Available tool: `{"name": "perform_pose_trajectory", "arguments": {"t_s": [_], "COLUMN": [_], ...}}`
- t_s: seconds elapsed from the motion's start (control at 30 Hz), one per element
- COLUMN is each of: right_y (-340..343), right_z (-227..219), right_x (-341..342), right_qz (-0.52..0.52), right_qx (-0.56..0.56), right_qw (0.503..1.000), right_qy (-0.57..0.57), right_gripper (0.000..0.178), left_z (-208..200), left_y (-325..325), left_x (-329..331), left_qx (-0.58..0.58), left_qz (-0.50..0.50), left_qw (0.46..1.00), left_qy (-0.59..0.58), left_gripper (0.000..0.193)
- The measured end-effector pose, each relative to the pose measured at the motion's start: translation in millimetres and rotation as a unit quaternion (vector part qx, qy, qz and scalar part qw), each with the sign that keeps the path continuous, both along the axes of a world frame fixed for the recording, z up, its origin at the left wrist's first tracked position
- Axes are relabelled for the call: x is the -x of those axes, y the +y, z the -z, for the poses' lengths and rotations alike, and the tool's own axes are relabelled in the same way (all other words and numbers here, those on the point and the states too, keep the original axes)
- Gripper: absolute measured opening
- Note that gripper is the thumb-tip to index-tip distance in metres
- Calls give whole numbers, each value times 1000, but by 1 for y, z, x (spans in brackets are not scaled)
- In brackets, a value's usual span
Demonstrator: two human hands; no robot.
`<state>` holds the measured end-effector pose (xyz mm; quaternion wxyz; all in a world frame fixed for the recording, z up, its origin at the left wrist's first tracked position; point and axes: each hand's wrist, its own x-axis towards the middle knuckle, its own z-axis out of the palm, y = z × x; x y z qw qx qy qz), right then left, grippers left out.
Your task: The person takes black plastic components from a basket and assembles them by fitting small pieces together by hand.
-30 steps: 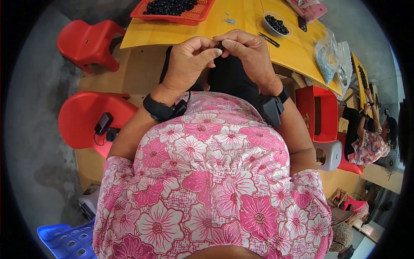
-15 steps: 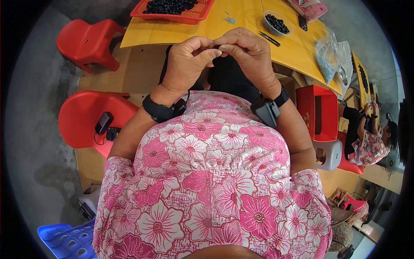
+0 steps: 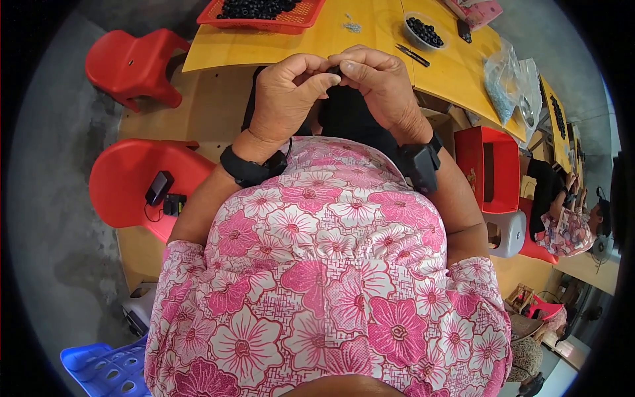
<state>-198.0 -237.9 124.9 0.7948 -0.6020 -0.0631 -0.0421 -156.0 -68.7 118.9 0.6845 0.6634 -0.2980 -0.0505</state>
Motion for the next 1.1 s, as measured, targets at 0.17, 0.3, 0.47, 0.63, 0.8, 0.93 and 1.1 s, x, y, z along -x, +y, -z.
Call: {"name": "perform_pose_trajectory", "arguments": {"t_s": [0.17, 0.3, 0.47, 0.63, 0.8, 0.93, 1.1], "right_y": [-2, -2, -6, -8, -9, -5, 3], "right_z": [3, 4, 8, 12, 11, 9, 5], "right_x": [-6, -4, -2, -2, -2, -2, 0], "right_qz": [-45, -90, -147, -176, -168, -160, -110], "right_qx": [-111, -160, -148, -141, -100, -86, -21], "right_qw": [990, 979, 969, 967, 974, 978, 990], "right_qy": [79, 85, 129, 118, 116, 105, 81], "right_gripper": [18, 16, 21, 28, 28, 26, 28], "left_z": [1, 6, 1, 0, 1, 4, 11], "left_y": [-1, 0, 3, 1, 3, 3, 2], "left_x": [-4, -6, -8, -7, -11, -14, -19], "left_qx": [6, -6, -41, -12, -26, -38, -25], "left_qz": [-20, -33, -56, -52, -64, -80, -89], "left_qw": [999, 996, 984, 987, 981, 972, 970], "left_qy": [-31, -80, -167, -152, -184, -218, -224], "left_gripper": [10, 11, 11, 11, 12, 13, 13]}}
